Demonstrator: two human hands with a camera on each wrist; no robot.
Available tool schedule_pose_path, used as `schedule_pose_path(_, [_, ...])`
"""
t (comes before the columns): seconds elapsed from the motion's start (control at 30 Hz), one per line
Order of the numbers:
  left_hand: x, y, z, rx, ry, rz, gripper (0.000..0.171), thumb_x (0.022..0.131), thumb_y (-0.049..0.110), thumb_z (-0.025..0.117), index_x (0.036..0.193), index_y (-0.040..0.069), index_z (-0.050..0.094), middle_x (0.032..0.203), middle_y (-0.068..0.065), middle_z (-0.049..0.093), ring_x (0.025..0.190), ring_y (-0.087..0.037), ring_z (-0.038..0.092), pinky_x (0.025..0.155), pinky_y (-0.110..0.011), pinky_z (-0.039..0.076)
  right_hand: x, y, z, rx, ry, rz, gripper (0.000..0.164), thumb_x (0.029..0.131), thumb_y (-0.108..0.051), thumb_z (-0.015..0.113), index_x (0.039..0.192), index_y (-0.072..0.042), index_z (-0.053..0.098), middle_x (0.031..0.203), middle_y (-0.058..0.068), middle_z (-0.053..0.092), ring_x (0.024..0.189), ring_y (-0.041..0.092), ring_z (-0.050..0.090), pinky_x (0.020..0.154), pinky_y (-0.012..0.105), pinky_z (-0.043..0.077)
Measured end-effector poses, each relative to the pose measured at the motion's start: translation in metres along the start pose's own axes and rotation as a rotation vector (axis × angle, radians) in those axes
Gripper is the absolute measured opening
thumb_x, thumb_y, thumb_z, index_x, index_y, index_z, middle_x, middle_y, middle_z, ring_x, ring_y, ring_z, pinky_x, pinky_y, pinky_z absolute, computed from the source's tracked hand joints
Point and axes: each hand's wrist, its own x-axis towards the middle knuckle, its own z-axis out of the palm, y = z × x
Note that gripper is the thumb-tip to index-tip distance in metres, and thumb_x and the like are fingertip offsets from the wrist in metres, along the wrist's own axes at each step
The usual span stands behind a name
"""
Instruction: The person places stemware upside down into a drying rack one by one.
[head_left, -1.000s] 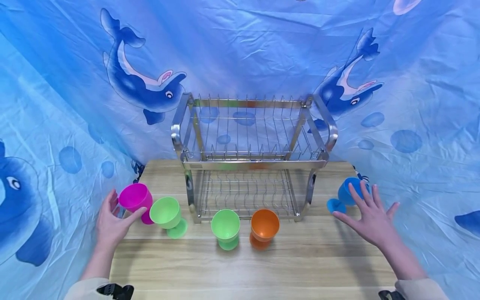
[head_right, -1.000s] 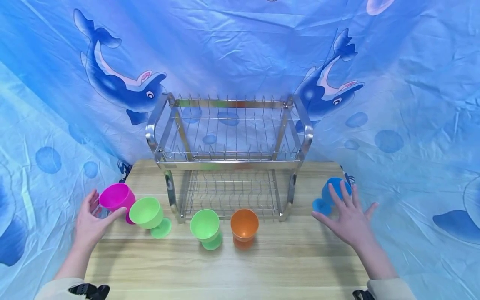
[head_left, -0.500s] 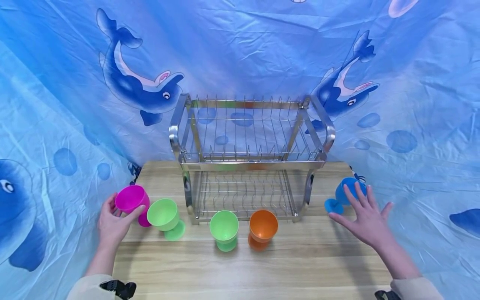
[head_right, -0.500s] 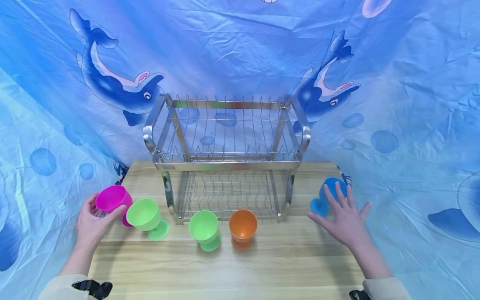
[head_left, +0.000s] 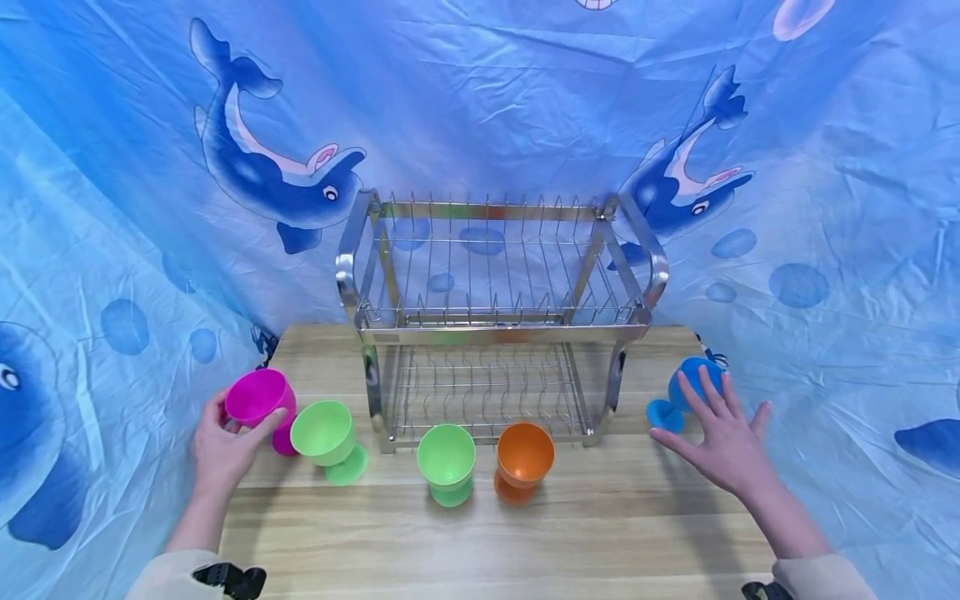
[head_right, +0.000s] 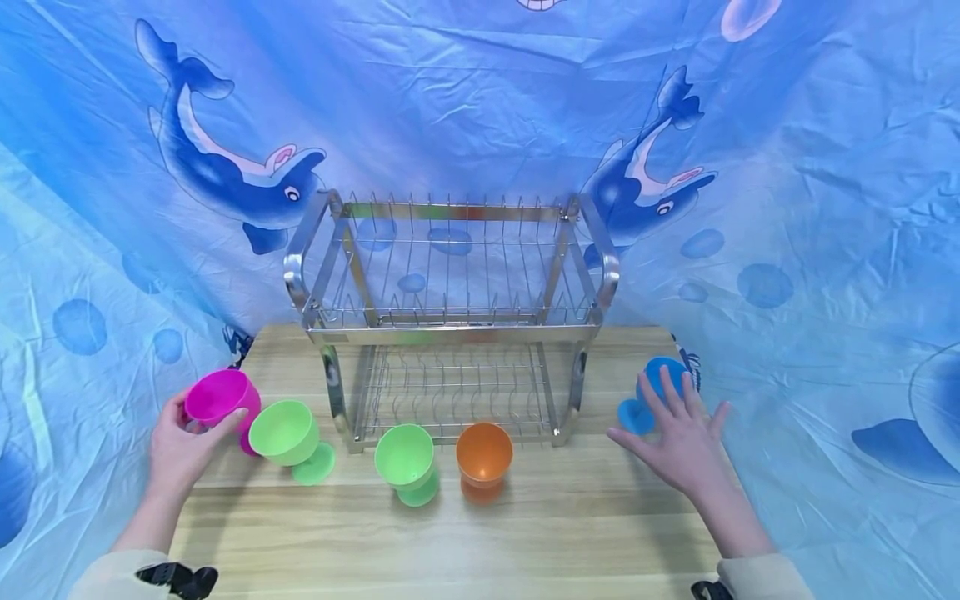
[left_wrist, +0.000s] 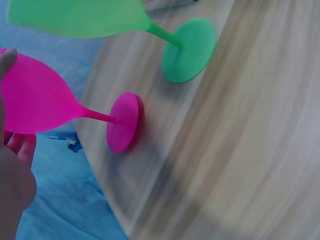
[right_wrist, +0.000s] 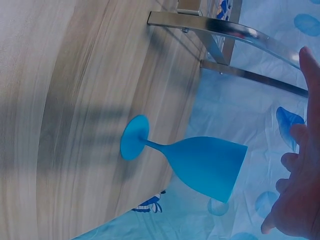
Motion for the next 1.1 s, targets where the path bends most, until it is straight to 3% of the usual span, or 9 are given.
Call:
schedule_pose_path(0.13, [-0.004,0.014,-0.011,0.037,0.011,0.056,0.102,0.088,0.04,0.09,0.167,0.014,0.032,0.161,-0.016,0.047,0.142,-0.037,0.049,0.121,-0.044,0.046,0.0,-0.002,-0.001,0.007,0.006,-0.011,0.106,0.093,-0.066,0.073,0.173,-0.024,0.017,0.177,0.022,0.012,0.163,0.041,-0.014,0.109,0.081,-0.029])
schedule_pose_path(0.3, [-0.01,0.037,-0.034,0.112,0.041,0.145,0.101,0.086,0.039,0.091,0.167,0.017,0.034,0.159,-0.016,0.05,0.136,-0.031,0.051,0.108,-0.019,0.05,0.001,-0.004,-0.001,0.009,0.015,-0.027,0.107,0.093,-0.065,0.074,0.173,-0.025,0.016,0.176,0.022,0.013,0.163,0.041,-0.012,0.11,0.08,-0.029])
schedule_pose_path(0.43, [-0.017,0.063,-0.057,0.149,0.054,0.204,0.099,0.087,0.036,0.091,0.166,0.016,0.036,0.156,-0.019,0.05,0.121,-0.012,0.052,0.089,-0.003,0.046,0.001,-0.005,-0.002,0.016,0.019,-0.036,0.106,0.093,-0.065,0.074,0.173,-0.024,0.017,0.177,0.021,0.013,0.163,0.041,-0.012,0.11,0.08,-0.029])
schedule_pose_path(0.57, [-0.026,0.089,-0.079,0.153,0.071,0.243,0.097,0.086,0.034,0.092,0.165,0.018,0.039,0.15,-0.015,0.052,0.107,0.007,0.046,0.079,0.002,0.042,0.001,-0.007,-0.004,0.021,0.029,-0.045,0.107,0.093,-0.064,0.075,0.173,-0.024,0.017,0.177,0.021,0.014,0.163,0.041,-0.01,0.111,0.079,-0.028])
schedule_pose_path(0.7, [-0.039,0.11,-0.094,0.146,0.096,0.245,0.093,0.086,0.034,0.093,0.164,0.024,0.042,0.14,-0.001,0.055,0.1,0.01,0.046,0.072,0.003,0.042,-0.001,-0.01,-0.008,0.03,0.041,-0.061,0.107,0.093,-0.063,0.075,0.173,-0.024,0.017,0.176,0.021,0.015,0.164,0.041,-0.009,0.115,0.076,-0.028])
schedule_pose_path(0.9, [-0.061,0.13,-0.102,0.046,0.063,0.31,0.082,0.088,0.019,0.09,0.159,0.027,0.049,0.119,0.028,0.054,0.097,0.01,0.055,0.072,0.0,0.048,-0.006,-0.025,-0.018,0.064,0.047,-0.089,0.105,0.093,-0.06,0.076,0.173,-0.023,0.019,0.176,0.02,0.017,0.164,0.04,-0.005,0.121,0.07,-0.024])
schedule_pose_path(1.0, [-0.071,0.135,-0.101,-0.038,0.009,0.363,0.077,0.09,0.008,0.086,0.156,0.027,0.052,0.121,0.026,0.059,0.099,0.007,0.06,0.071,-0.004,0.053,-0.008,-0.035,-0.024,0.086,0.053,-0.122,0.104,0.093,-0.058,0.078,0.172,-0.022,0.022,0.176,0.018,0.02,0.165,0.041,0.002,0.125,0.068,-0.019])
schedule_pose_path(1.1, [-0.08,0.138,-0.097,-0.263,-0.08,0.413,0.073,0.09,-0.007,0.08,0.153,0.021,0.055,0.127,0.015,0.065,0.103,0.001,0.064,0.072,-0.008,0.057,-0.01,-0.047,-0.027,0.106,0.075,-0.168,0.103,0.092,-0.055,0.08,0.172,-0.022,0.025,0.175,0.018,0.027,0.164,0.041,0.012,0.129,0.068,-0.01])
